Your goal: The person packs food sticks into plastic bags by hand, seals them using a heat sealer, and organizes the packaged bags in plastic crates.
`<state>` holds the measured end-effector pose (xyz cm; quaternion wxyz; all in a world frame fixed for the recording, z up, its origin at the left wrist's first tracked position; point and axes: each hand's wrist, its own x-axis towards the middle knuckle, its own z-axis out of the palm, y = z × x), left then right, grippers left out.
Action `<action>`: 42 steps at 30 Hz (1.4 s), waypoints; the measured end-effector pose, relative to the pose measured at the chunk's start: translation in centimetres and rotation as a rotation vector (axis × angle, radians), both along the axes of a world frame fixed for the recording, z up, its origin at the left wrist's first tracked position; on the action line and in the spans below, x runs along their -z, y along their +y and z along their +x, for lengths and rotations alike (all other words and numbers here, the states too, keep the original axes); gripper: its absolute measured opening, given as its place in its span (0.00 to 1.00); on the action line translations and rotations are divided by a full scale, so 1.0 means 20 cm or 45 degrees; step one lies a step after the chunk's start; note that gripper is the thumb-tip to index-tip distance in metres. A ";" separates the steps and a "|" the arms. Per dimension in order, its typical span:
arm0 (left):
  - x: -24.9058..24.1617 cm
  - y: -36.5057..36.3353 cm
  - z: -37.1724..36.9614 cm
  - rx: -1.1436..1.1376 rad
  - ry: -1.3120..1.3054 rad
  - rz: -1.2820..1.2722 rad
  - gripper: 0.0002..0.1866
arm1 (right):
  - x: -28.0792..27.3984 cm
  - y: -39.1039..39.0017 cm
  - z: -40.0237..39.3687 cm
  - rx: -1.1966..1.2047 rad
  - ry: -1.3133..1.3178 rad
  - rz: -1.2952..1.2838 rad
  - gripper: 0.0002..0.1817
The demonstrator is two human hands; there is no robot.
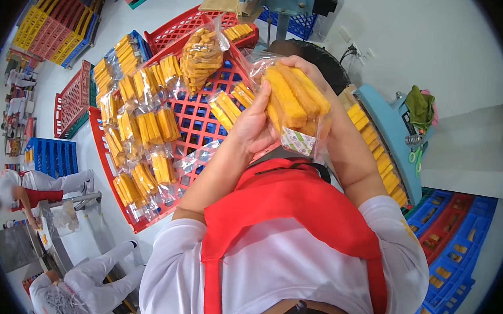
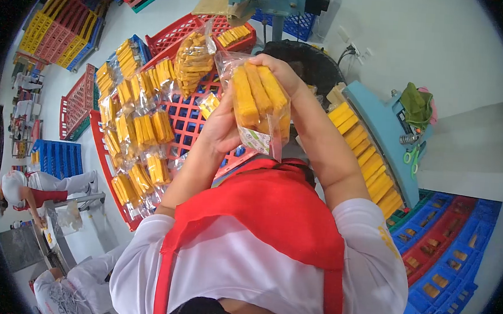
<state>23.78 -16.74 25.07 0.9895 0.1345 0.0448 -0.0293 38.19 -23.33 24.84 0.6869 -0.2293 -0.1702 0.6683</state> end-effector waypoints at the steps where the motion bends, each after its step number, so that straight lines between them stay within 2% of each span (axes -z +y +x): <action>1: 0.00 0.00 0.00 0.014 -0.008 0.028 0.27 | 0.01 0.00 0.00 0.024 -0.019 -0.048 0.20; 5: 0.00 0.01 -0.01 -0.011 -0.052 0.106 0.28 | 0.00 0.04 -0.03 0.145 -0.107 0.055 0.21; 7: 0.00 0.03 -0.01 -0.072 -0.032 0.166 0.27 | 0.00 0.06 -0.03 0.605 -0.621 0.092 0.23; 10: 0.03 0.09 -0.01 -0.235 -0.025 0.323 0.25 | -0.07 -0.01 -0.07 0.433 -0.427 0.112 0.21; 11: 0.04 0.12 0.00 -0.335 -0.038 0.408 0.25 | -0.10 -0.05 -0.09 0.429 -0.422 0.113 0.21; 13: 0.03 0.17 -0.01 -0.373 -0.036 0.435 0.25 | -0.14 -0.13 -0.12 0.199 -0.504 -0.028 0.20; 17: 0.06 0.20 0.02 -0.411 -0.006 0.456 0.26 | -0.12 -0.12 -0.14 0.253 -0.439 -0.065 0.20; 19: 0.07 0.20 0.04 -0.412 0.015 0.449 0.28 | -0.14 -0.10 -0.16 0.448 -0.633 -0.115 0.20; 21: 0.09 0.18 0.05 -0.436 0.120 0.405 0.35 | -0.13 -0.10 -0.16 0.470 -0.704 -0.126 0.20; 22: 0.08 0.17 0.05 -0.435 0.123 0.403 0.35 | -0.12 -0.09 -0.16 0.484 -0.780 -0.135 0.19; 24: 0.03 0.14 0.06 -0.495 0.104 0.722 0.41 | -0.10 -0.09 -0.16 0.464 -0.748 -0.158 0.19; 32: 0.03 0.16 0.05 -0.490 0.106 0.743 0.41 | -0.06 -0.07 -0.15 0.413 -0.758 -0.183 0.18; 34: 0.04 0.16 0.05 -0.497 0.092 0.741 0.40 | -0.06 -0.08 -0.15 0.393 -0.879 -0.165 0.21; 35: 0.04 0.17 0.04 -0.470 0.025 0.753 0.39 | -0.07 -0.09 -0.15 0.385 -0.878 -0.164 0.21; 37: 0.05 0.20 -0.01 -0.450 -0.031 0.764 0.37 | -0.09 -0.13 -0.14 0.441 -0.985 -0.076 0.30; 38: 0.08 0.24 -0.06 -0.111 -0.083 0.535 0.36 | -0.08 -0.16 -0.12 0.616 -1.142 -0.193 0.33; 39: 0.11 0.26 -0.10 0.221 -0.133 0.298 0.36 | -0.09 -0.18 -0.10 0.772 -1.168 -0.219 0.30; 40: 0.13 0.24 -0.13 0.211 -0.123 0.296 0.36 | -0.11 -0.20 -0.08 0.927 -1.191 -0.246 0.28; 41: 0.16 0.20 -0.17 0.259 -0.150 0.207 0.36 | -0.12 -0.24 -0.05 0.913 -1.184 -0.246 0.28; 42: 0.21 0.17 -0.19 0.306 -0.177 0.118 0.36 | -0.12 -0.30 -0.01 0.674 -1.272 -0.323 0.22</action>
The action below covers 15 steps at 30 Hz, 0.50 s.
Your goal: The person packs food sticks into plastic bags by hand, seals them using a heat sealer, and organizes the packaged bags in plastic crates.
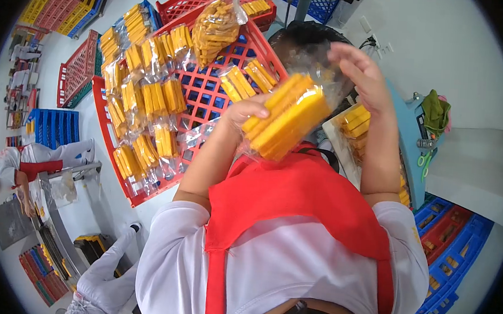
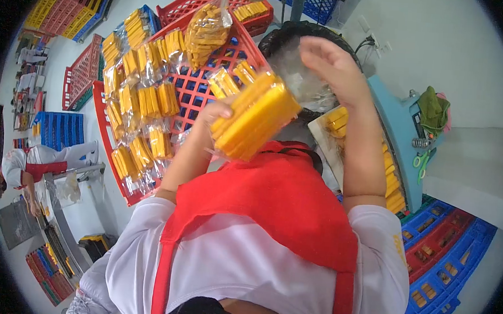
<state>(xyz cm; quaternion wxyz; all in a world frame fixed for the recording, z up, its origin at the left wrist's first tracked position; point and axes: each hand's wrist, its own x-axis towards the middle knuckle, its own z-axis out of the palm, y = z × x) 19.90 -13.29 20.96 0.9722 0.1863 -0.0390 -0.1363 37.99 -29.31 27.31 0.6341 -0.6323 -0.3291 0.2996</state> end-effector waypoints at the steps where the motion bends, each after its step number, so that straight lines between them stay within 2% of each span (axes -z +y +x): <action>1: 0.10 -0.01 0.00 0.039 -0.010 0.013 0.38 | 0.01 -0.05 0.04 -0.169 -0.019 -0.185 0.16; 2: 0.19 -0.02 -0.03 0.030 -0.003 0.008 0.38 | 0.04 -0.09 0.06 -0.178 -0.013 -0.190 0.16; 4: 0.29 -0.06 -0.09 -0.110 0.395 -0.247 0.34 | 0.13 -0.16 0.07 -0.400 -0.004 -0.449 0.10; 5: 0.39 -0.07 -0.08 -0.222 0.692 -0.137 0.31 | 0.16 -0.17 0.04 -0.406 -0.001 -0.460 0.10; 6: 0.41 -0.07 -0.08 -0.224 0.693 -0.152 0.31 | 0.18 -0.18 0.01 -0.418 0.153 -0.437 0.10; 7: 0.41 -0.07 -0.10 -0.272 0.442 -0.314 0.33 | 0.20 -0.18 -0.02 -0.429 0.306 -0.413 0.10; 8: 0.42 -0.06 -0.11 -0.321 0.187 -0.470 0.36 | 0.21 -0.16 -0.05 -0.437 0.306 -0.427 0.10; 9: 0.42 -0.05 -0.12 -0.329 0.185 -0.479 0.36 | 0.22 -0.12 -0.08 -0.358 0.452 -0.350 0.09; 10: 0.42 -0.03 -0.12 -0.458 0.130 -0.573 0.38 | 0.24 -0.08 -0.12 -0.274 0.597 -0.270 0.08; 11: 0.43 -0.01 -0.13 -0.586 0.078 -0.667 0.40 | 0.27 -0.03 -0.14 -0.279 0.597 -0.278 0.08; 12: 0.44 0.01 -0.14 -0.716 0.026 -0.762 0.43 | 0.32 0.04 -0.16 -0.194 0.775 -0.089 0.09; 13: 0.49 0.07 -0.14 -0.659 0.030 -0.756 0.44 | 0.37 0.10 -0.17 -0.110 0.948 0.103 0.10; 14: 0.53 0.12 -0.11 -0.674 0.023 -0.760 0.44 | 0.43 0.17 -0.17 -0.124 0.946 0.094 0.10; 15: 0.50 0.16 -0.09 -0.790 0.078 -0.795 0.45 | 0.50 0.24 -0.18 -0.081 1.103 0.283 0.09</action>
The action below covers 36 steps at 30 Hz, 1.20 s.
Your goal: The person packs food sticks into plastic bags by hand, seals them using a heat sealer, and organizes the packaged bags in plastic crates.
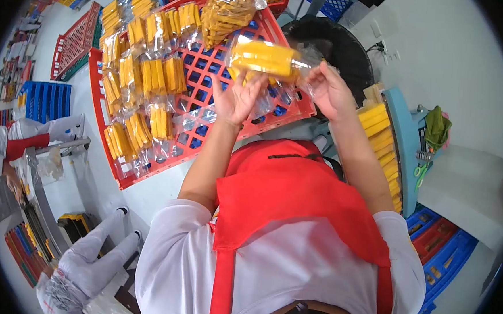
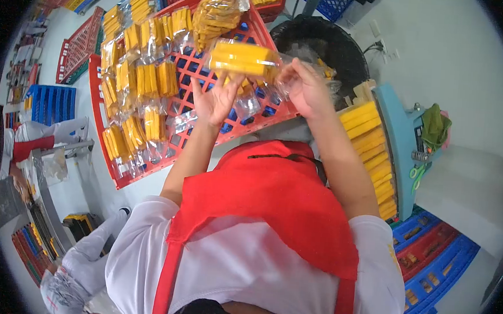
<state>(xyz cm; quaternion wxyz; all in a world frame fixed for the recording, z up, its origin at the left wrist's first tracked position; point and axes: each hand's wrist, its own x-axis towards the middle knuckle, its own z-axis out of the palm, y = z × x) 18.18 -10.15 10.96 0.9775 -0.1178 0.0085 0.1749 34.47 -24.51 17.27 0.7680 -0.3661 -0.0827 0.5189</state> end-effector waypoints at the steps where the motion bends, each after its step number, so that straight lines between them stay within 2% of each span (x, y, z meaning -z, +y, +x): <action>1: -0.04 0.04 0.02 -0.097 0.075 -0.053 0.46 | 0.07 0.06 -0.01 0.096 0.175 0.149 0.09; 2: -0.06 0.08 0.04 -0.211 0.186 0.034 0.47 | 0.14 0.11 -0.02 0.074 0.179 0.150 0.09; 3: -0.04 0.13 0.03 -0.260 0.233 0.094 0.42 | 0.20 0.16 -0.04 0.095 0.202 0.088 0.09; 5: 0.00 0.21 -0.04 -0.384 0.576 0.423 0.34 | 0.35 0.19 -0.06 0.108 0.230 0.024 0.09; 7: 0.13 0.29 -0.18 -0.582 0.911 0.491 0.28 | 0.51 0.19 -0.07 0.080 0.334 -0.246 0.10; 9: 0.38 0.39 -0.41 -0.831 1.213 0.394 0.22 | 0.61 0.15 -0.08 0.109 0.330 -0.356 0.12; 10: 0.34 0.38 -0.52 -0.782 1.313 0.331 0.17 | 0.64 0.11 -0.08 0.074 0.330 -0.431 0.13; 11: 0.63 0.46 -0.72 -0.897 1.453 0.171 0.13 | 0.66 0.08 -0.07 0.036 0.330 -0.509 0.13; 12: 0.79 0.47 -0.90 -0.988 1.378 0.157 0.12 | 0.65 0.07 -0.07 0.029 0.329 -0.516 0.13; 14: 0.61 0.37 -0.95 -1.242 1.626 0.351 0.12 | 0.61 0.07 -0.07 0.059 0.279 -0.554 0.14; 15: 0.65 0.37 -0.99 -1.263 1.634 0.343 0.12 | 0.61 0.07 -0.07 0.036 0.280 -0.552 0.14; 17: 0.79 0.38 -1.11 -1.195 2.181 -0.196 0.12 | 0.62 0.03 -0.04 0.034 0.284 -0.589 0.15; 18: 0.74 0.33 -1.10 -1.212 2.152 -0.034 0.15 | 0.62 0.01 -0.04 -0.004 0.288 -0.593 0.15; 19: 0.77 0.31 -1.13 -1.240 2.166 -0.057 0.15 | 0.60 -0.01 -0.02 0.011 0.295 -0.672 0.15; 21: 0.83 0.29 -1.16 -0.997 2.175 0.050 0.17 | 0.56 -0.04 -0.03 0.007 0.295 -0.754 0.15; 22: 0.86 0.31 -1.17 -0.925 2.253 -0.096 0.16 | 0.52 -0.06 -0.04 -0.063 0.283 -0.809 0.15; 23: 0.88 0.32 -1.18 -0.932 2.251 -0.106 0.16 | 0.47 -0.08 -0.04 -0.126 0.270 -0.864 0.14; 25: 0.91 0.34 -1.18 -1.399 2.333 0.193 0.15 | 0.40 -0.12 -0.07 -0.187 0.213 -0.879 0.13; 26: 0.92 0.38 -1.20 -1.404 2.324 0.194 0.15 | 0.37 -0.12 -0.07 -0.239 0.161 -0.890 0.12; 27: 0.78 0.41 -1.18 -1.329 2.479 0.734 0.15 | 0.33 -0.11 -0.06 -0.233 0.158 -0.885 0.12; 28: 0.59 0.44 -1.15 -1.210 2.576 1.293 0.15 | 0.28 -0.10 -0.07 -0.298 0.012 -0.785 0.11; 29: 0.32 0.44 -1.08 -0.986 2.608 1.664 0.15 | 0.23 -0.09 -0.08 -0.359 -0.131 -0.686 0.11; 30: 0.03 0.45 -1.00 -0.742 2.602 2.033 0.15 | 0.17 -0.06 -0.10 -0.347 -0.128 -0.682 0.11; 32: -0.32 0.50 -0.93 -0.236 2.105 2.210 0.14 | 0.04 0.08 -0.14 -0.418 -0.416 -0.517 0.12; 34: -0.70 0.44 -0.81 -0.036 1.608 2.396 0.14 | -0.02 0.20 -0.17 -0.515 -0.667 -0.424 0.17; 35: -0.84 0.44 -0.74 -0.048 1.596 2.421 0.14 | -0.04 0.25 -0.20 -0.497 -0.674 -0.408 0.17; 36: -0.96 0.43 -0.68 0.016 1.295 2.493 0.14 | -0.06 0.30 -0.23 -0.582 -0.710 -0.233 0.22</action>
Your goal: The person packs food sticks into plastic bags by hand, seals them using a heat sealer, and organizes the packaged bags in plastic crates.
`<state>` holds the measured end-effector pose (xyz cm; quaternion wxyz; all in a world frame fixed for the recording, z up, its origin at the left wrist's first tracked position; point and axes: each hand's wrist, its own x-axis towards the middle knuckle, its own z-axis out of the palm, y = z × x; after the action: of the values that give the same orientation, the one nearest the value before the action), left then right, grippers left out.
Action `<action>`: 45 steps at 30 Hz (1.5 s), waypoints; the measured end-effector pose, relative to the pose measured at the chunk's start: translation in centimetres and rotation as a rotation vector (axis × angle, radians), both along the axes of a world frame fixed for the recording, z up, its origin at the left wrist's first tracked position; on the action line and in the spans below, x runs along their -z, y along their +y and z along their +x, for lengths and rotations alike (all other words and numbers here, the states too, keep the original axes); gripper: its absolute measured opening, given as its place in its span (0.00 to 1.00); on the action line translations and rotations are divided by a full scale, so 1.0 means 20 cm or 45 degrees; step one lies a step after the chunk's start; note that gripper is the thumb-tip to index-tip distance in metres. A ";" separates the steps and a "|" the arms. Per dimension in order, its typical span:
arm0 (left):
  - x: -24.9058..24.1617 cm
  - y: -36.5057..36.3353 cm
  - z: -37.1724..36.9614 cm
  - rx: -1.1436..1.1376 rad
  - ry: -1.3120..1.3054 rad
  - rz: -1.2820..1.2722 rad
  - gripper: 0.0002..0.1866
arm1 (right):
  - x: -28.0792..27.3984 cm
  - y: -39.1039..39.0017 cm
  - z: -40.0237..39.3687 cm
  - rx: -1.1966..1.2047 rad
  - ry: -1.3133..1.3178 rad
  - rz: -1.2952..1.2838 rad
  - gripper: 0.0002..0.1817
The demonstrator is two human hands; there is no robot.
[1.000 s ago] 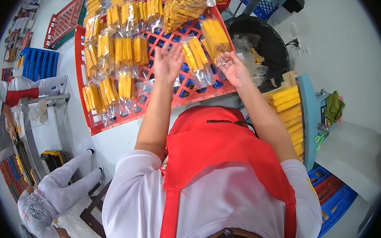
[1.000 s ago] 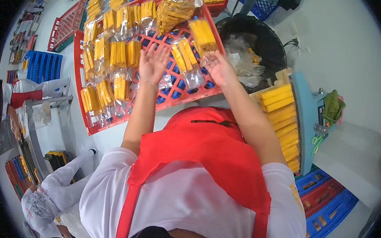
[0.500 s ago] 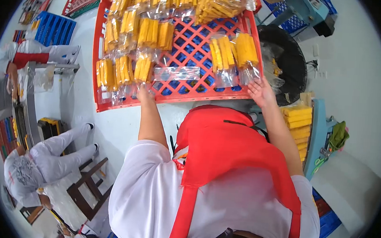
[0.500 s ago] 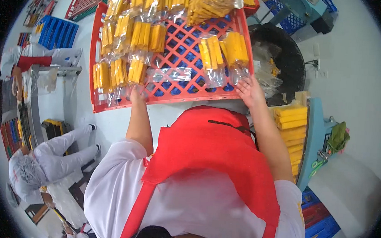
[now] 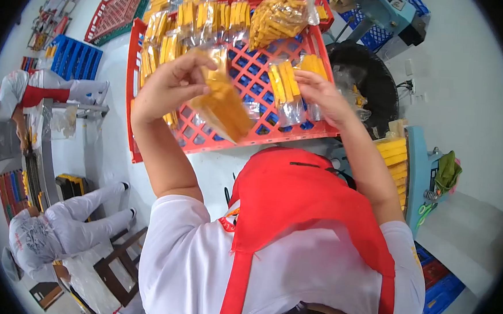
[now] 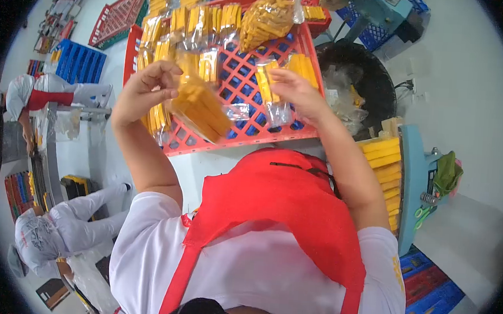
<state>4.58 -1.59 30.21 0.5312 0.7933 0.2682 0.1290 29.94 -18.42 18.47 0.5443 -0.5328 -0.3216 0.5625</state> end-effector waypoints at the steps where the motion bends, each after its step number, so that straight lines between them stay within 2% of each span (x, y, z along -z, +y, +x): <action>1: -0.08 -0.01 0.07 0.245 -0.093 -0.046 0.15 | -0.02 0.03 -0.01 -0.124 0.003 0.145 0.28; 2: -0.13 -0.02 0.14 0.274 -0.106 -0.021 0.15 | -0.03 0.02 -0.02 -0.097 -0.015 0.168 0.28; 4: -0.21 -0.02 0.33 0.283 -0.300 0.196 0.16 | -0.04 -0.04 -0.01 -0.662 0.813 0.199 0.39; 5: -0.23 -0.04 0.41 0.327 -0.326 0.214 0.16 | -0.07 -0.07 -0.01 -0.628 0.779 0.224 0.39; 7: -0.23 -0.07 0.55 0.191 -0.630 0.192 0.14 | -0.15 -0.14 -0.03 -0.476 0.973 0.334 0.42; 8: -0.20 -0.07 0.60 0.159 -0.679 0.112 0.23 | -0.19 -0.16 -0.02 -0.465 1.064 0.417 0.39; 9: -0.18 -0.12 0.66 0.192 -0.689 0.119 0.23 | -0.23 -0.17 -0.01 -0.445 1.047 0.441 0.39; 11: -0.14 -0.27 0.73 -0.312 -0.968 0.129 0.35 | -0.28 -0.18 0.00 -0.204 1.000 0.466 0.38; 12: -0.11 -0.30 0.72 -0.277 -0.800 0.109 0.43 | -0.33 -0.18 0.01 -0.189 0.992 0.491 0.38; 14: 0.01 -0.41 0.76 -0.112 -0.788 -0.040 0.47 | -0.41 -0.17 0.01 0.249 0.165 0.565 0.39; 15: 0.03 -0.49 0.80 -0.023 -0.751 -0.124 0.50 | -0.41 -0.18 0.02 0.273 0.165 0.568 0.39; 18: 0.07 -0.55 0.90 -0.032 -0.832 -0.286 0.52 | -0.40 -0.22 0.06 0.271 -0.345 0.517 0.42; 22: 0.04 -0.58 0.94 0.065 -0.919 -0.462 0.52 | -0.38 -0.30 0.09 0.323 -0.402 0.577 0.40; 24: 0.06 -0.58 0.97 0.155 -1.006 -0.667 0.50 | -0.36 -0.35 0.10 0.308 0.057 0.620 0.38; 25: 0.06 -0.59 0.99 0.176 -0.994 -0.677 0.50 | -0.35 -0.37 0.09 0.333 0.056 0.620 0.38; 27: 0.08 -0.59 1.03 0.270 -1.003 -0.909 0.48 | -0.36 -0.42 0.07 0.430 0.458 0.642 0.36; 28: 0.09 -0.60 1.05 0.353 -1.038 -0.901 0.43 | -0.35 -0.43 0.08 0.446 0.452 0.645 0.36; 29: 0.10 -0.61 1.08 0.363 -1.032 -0.910 0.43 | -0.33 -0.45 0.08 0.500 0.442 0.632 0.36; 31: 0.11 -0.63 1.10 0.341 -0.906 -1.053 0.36 | -0.36 -0.48 0.06 0.564 0.442 0.610 0.36; 32: 0.11 -0.65 1.11 0.320 -0.887 -1.071 0.30 | -0.44 -0.49 0.05 0.633 0.339 0.569 0.36; 33: 0.11 -0.66 1.12 0.324 -0.883 -1.073 0.30 | -0.48 -0.50 0.05 0.700 0.234 0.529 0.36; 34: 0.11 -0.67 1.12 0.385 -0.875 -1.062 0.29 | -0.40 -0.46 0.07 0.817 -0.059 0.658 0.36; 35: 0.11 -0.68 1.13 0.445 -0.871 -1.050 0.28 | -0.40 -0.46 0.07 0.819 -0.062 0.657 0.36; 37: 0.11 -0.69 1.11 0.455 -0.851 -0.991 0.27 | -0.42 -0.46 0.06 0.988 -0.285 0.675 0.36; 39: 0.11 -0.68 1.10 0.413 -0.842 -0.820 0.28 | -0.42 -0.46 0.06 0.982 -0.298 0.676 0.34; 41: 0.10 -0.67 1.08 0.396 -0.905 -0.894 0.28 | -0.43 -0.47 0.08 0.977 -0.313 0.686 0.31; 43: 0.10 -0.66 1.05 0.384 -0.968 -0.972 0.28 | -0.45 -0.48 0.10 0.962 0.163 0.719 0.25; 45: 0.10 -0.67 1.03 0.467 -1.021 -1.202 0.28 | -0.46 -0.46 0.11 0.894 0.257 0.768 0.22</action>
<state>25.27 -14.90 28.29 0.8954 0.3975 -0.0631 0.1908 32.16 -27.64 27.64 0.8606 -0.3698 -0.2166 0.2750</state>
